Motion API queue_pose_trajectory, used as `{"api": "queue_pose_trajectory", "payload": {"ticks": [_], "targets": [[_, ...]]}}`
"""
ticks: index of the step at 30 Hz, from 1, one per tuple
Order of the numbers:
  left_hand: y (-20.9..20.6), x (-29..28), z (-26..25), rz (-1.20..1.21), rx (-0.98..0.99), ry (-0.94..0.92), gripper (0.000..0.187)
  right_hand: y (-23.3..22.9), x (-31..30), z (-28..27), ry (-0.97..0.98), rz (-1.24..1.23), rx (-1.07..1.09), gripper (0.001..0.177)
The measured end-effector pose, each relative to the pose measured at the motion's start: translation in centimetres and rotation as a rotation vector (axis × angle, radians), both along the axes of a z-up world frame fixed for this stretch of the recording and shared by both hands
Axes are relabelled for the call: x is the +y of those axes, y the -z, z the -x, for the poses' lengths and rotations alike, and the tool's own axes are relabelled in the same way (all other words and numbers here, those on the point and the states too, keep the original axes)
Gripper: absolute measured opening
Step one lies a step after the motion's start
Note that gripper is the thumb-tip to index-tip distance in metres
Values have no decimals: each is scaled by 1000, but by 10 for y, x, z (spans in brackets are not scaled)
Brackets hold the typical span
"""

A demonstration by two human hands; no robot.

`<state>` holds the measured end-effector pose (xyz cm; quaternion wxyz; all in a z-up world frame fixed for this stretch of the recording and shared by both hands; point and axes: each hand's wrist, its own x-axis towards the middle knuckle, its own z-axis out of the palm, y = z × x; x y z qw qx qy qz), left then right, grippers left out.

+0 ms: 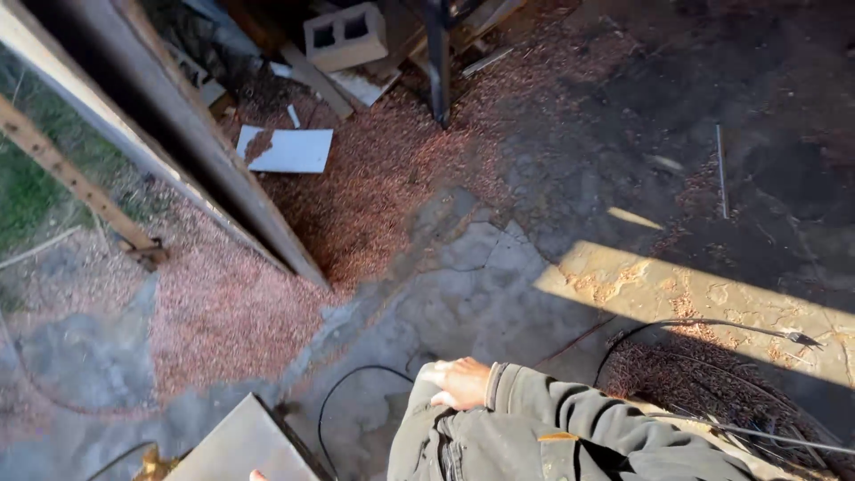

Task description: Marking a groove on a long wooden trim board using a hand tool.

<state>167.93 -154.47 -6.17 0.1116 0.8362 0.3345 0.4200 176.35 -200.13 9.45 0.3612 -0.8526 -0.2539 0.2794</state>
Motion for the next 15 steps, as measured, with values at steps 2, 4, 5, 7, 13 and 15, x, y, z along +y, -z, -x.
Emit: {"api": "queue_pose_trajectory", "payload": {"ticks": [2,4,5,7,13,15], "targets": [[10,-20,-59,-30,-50,186,70,15,-6,-22,17,-35,-14,48],[19,-45,-117,-94,-137,510,58,24,-15,-47,19,-146,-76,46],[4,-81,-138,-91,-143,543,58,32,-22,-61,53,-142,-82,46],[-25,-148,-170,519,170,555,39,50,-35,-88,65,-175,-74,44],[-88,-337,-316,618,749,1480,17,-12,-118,-189,515,-86,-1,65],[-146,-410,-349,662,871,1675,22,-5,-154,-194,610,-107,-20,65]]}}
